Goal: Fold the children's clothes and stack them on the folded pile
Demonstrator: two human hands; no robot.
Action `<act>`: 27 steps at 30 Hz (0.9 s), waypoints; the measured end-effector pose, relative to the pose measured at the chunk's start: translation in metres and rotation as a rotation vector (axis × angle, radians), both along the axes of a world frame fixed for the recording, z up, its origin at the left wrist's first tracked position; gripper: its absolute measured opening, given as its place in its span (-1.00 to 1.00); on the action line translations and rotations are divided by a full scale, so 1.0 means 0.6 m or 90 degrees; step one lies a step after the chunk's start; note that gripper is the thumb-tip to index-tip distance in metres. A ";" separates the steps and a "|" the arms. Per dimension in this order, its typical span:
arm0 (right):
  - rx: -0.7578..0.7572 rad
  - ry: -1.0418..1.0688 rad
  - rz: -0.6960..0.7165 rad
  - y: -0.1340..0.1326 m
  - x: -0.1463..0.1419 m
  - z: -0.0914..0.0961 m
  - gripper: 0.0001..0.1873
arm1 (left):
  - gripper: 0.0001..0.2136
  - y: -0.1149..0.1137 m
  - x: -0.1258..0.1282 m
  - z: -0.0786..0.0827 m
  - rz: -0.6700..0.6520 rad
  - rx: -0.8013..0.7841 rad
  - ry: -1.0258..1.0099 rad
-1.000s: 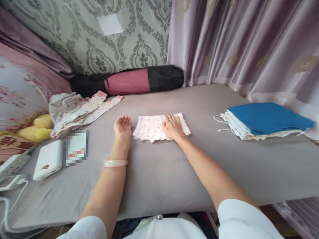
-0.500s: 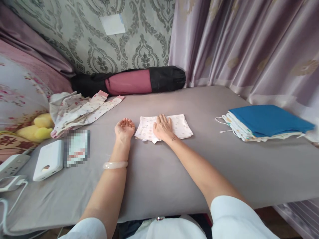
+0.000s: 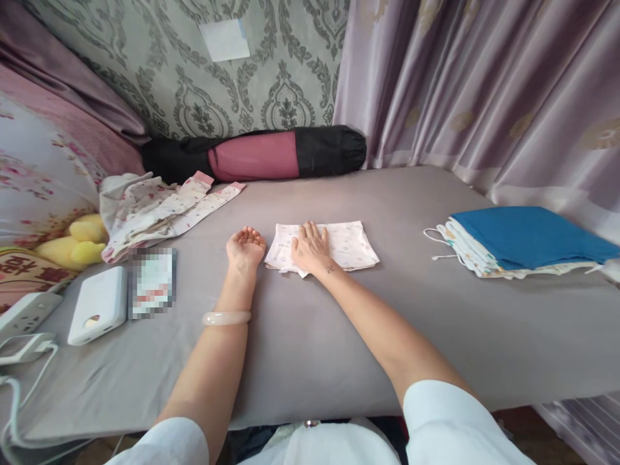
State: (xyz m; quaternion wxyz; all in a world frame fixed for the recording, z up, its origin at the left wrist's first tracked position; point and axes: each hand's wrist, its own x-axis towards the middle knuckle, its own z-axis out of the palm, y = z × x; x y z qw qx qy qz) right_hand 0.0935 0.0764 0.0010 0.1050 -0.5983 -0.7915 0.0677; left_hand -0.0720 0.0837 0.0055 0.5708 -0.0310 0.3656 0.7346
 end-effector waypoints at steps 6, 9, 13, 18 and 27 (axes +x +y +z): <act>0.041 0.030 0.022 -0.002 -0.029 -0.020 -0.39 | -0.85 -0.001 -0.001 0.002 0.006 0.008 -0.040; 0.040 0.030 0.022 -0.002 -0.027 -0.023 -0.39 | -0.86 0.002 -0.004 -0.004 -0.004 0.015 -0.009; 0.019 0.020 0.020 -0.001 -0.026 -0.017 -0.39 | -0.88 0.005 -0.006 -0.009 -0.014 0.021 0.011; 0.029 0.031 0.031 -0.002 -0.052 -0.002 -0.41 | -0.87 0.004 -0.005 -0.006 -0.015 0.016 0.017; 0.047 0.062 0.106 0.000 -0.096 -0.013 -0.41 | -0.81 -0.002 -0.002 0.004 0.009 0.015 -0.025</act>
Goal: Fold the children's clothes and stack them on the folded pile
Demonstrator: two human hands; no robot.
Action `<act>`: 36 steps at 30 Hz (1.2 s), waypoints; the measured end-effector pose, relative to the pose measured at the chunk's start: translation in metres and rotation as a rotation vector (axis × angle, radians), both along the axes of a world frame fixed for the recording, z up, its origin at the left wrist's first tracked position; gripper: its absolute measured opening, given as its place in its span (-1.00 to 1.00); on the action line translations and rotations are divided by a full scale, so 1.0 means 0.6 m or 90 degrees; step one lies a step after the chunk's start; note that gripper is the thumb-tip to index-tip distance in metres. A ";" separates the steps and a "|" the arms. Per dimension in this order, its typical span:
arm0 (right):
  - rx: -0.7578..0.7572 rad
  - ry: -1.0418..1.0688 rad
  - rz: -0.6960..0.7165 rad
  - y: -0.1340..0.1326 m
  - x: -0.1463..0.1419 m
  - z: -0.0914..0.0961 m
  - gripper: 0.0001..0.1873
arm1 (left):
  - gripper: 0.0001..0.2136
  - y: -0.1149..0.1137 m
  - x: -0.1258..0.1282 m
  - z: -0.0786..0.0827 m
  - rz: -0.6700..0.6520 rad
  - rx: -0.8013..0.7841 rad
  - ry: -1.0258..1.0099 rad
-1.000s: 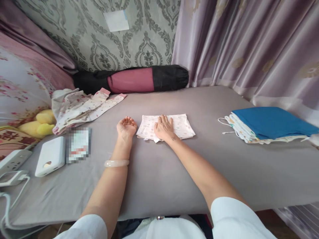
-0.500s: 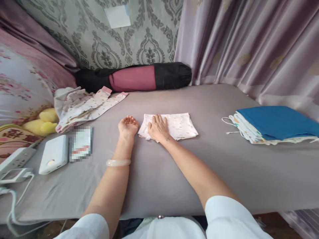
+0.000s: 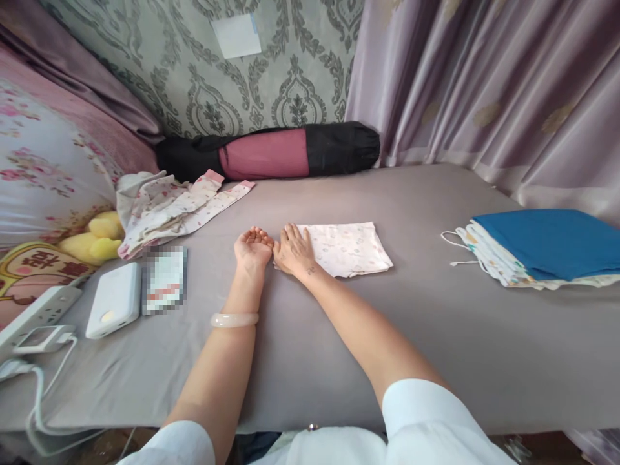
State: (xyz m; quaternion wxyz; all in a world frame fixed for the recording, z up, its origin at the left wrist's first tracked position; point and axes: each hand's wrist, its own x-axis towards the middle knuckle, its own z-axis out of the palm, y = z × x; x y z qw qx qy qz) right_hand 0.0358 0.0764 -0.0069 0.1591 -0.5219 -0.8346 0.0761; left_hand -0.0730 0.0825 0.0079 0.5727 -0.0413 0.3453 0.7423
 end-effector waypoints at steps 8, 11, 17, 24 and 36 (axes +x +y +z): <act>-0.063 0.020 0.016 0.006 0.009 0.014 -0.41 | -0.86 0.004 -0.001 -0.003 -0.032 0.031 0.095; -0.079 0.030 0.013 0.012 0.039 0.024 -0.41 | -0.85 0.005 0.015 0.003 -0.040 0.057 0.182; -0.028 -0.054 -0.035 0.007 0.114 0.019 -0.41 | -0.85 0.000 0.074 -0.011 -0.129 0.117 0.648; -0.016 -0.056 -0.033 0.002 0.119 0.002 -0.41 | -0.71 -0.006 0.091 -0.033 -0.173 0.178 0.878; -0.021 -0.086 -0.073 -0.001 0.190 0.019 -0.41 | -0.64 -0.032 0.127 -0.031 -0.320 0.138 1.518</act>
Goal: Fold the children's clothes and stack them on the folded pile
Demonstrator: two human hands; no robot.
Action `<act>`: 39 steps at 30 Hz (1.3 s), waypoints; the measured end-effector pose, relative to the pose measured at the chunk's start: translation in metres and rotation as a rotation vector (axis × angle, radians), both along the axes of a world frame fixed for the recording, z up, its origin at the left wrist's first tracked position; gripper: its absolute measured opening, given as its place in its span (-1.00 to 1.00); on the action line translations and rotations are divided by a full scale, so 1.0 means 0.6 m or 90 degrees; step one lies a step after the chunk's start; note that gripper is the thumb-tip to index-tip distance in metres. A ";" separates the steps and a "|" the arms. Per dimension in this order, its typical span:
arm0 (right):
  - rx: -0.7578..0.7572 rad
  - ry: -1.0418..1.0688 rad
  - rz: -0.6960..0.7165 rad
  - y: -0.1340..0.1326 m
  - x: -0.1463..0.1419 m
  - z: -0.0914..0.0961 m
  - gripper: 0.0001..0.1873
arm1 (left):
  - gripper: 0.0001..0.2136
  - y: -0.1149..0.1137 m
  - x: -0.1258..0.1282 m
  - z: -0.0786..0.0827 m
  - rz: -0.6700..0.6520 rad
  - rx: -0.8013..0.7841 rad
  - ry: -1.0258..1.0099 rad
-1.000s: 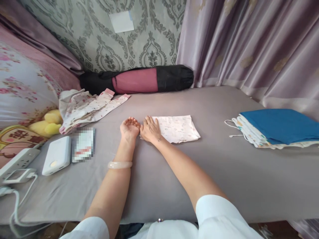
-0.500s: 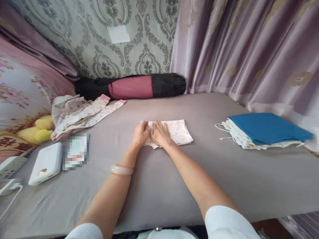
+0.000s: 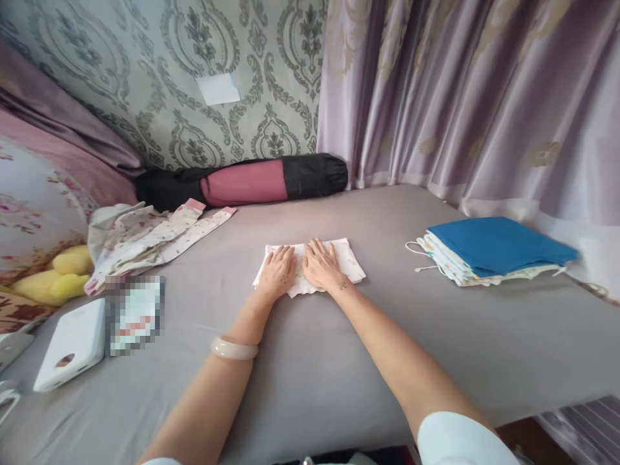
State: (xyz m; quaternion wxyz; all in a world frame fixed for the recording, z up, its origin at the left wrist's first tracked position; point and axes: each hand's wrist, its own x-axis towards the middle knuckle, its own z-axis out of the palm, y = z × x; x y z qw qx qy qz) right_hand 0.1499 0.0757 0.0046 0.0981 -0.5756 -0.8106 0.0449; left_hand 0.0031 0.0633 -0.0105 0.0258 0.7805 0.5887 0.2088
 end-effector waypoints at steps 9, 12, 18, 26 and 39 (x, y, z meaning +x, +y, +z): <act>-0.012 -0.012 -0.006 -0.001 0.008 -0.012 -0.41 | -0.54 -0.005 0.006 -0.002 0.000 -0.053 0.139; -0.022 0.001 0.001 0.002 0.017 -0.011 -0.42 | -0.55 -0.006 0.005 -0.002 0.002 -0.026 0.143; 0.024 0.003 -0.055 0.001 0.049 -0.007 -0.42 | -0.51 -0.009 0.010 0.000 -0.002 0.005 0.150; -0.019 0.001 -0.070 0.001 0.053 -0.012 -0.43 | -0.47 -0.011 0.013 0.006 -0.035 -0.073 0.172; -0.066 -0.036 -0.182 0.023 0.096 -0.017 -0.35 | -0.44 -0.001 -0.019 0.003 0.174 -0.102 0.132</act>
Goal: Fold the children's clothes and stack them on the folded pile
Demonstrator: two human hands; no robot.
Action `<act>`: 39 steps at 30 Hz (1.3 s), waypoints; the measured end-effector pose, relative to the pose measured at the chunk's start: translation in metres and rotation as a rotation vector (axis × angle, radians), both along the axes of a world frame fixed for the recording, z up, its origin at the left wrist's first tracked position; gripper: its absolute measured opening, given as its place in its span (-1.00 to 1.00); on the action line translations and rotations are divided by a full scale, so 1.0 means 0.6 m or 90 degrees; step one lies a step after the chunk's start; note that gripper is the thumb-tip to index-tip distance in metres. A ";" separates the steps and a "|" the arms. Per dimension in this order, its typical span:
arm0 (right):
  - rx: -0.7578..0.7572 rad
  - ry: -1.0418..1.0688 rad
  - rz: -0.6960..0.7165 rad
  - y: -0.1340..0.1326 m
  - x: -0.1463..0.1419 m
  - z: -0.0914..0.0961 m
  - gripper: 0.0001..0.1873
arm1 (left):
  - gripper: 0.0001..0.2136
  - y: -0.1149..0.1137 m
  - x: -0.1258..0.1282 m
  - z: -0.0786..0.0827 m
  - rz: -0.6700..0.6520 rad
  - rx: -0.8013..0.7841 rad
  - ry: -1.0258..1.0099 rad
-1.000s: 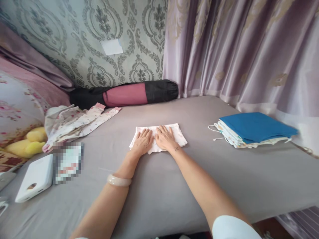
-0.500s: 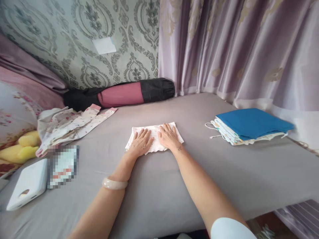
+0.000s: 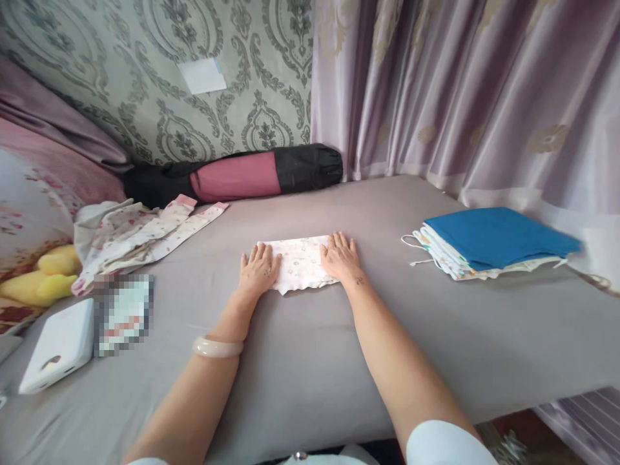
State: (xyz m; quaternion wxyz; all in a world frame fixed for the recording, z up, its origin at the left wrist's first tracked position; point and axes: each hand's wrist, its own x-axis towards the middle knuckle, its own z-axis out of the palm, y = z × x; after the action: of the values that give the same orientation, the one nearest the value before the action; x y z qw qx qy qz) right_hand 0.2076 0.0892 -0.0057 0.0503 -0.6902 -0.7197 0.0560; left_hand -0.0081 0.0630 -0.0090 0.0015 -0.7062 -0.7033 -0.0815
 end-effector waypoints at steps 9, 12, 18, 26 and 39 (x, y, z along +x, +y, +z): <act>0.097 0.003 0.046 -0.020 -0.026 0.015 -0.38 | -0.47 -0.006 0.018 0.007 -0.019 0.084 0.007; 0.124 0.021 0.120 -0.033 -0.053 0.016 -0.40 | -0.48 -0.013 0.042 0.006 -0.087 0.092 0.012; 0.071 0.032 0.172 -0.043 -0.074 0.005 -0.41 | -0.50 -0.024 0.063 0.007 -0.156 0.020 0.018; 0.103 0.049 0.192 -0.032 -0.081 0.017 -0.41 | -0.52 -0.012 0.055 0.004 -0.129 0.067 0.011; 0.103 0.073 0.195 -0.048 -0.093 0.010 -0.43 | -0.54 -0.013 0.051 -0.003 -0.133 0.111 0.010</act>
State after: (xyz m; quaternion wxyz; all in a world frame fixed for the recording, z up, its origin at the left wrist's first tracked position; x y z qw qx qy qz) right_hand 0.1516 0.0605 0.0002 0.1377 -0.5620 -0.8144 0.0442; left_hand 0.0225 0.0550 -0.0106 0.0595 -0.7732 -0.6165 -0.1364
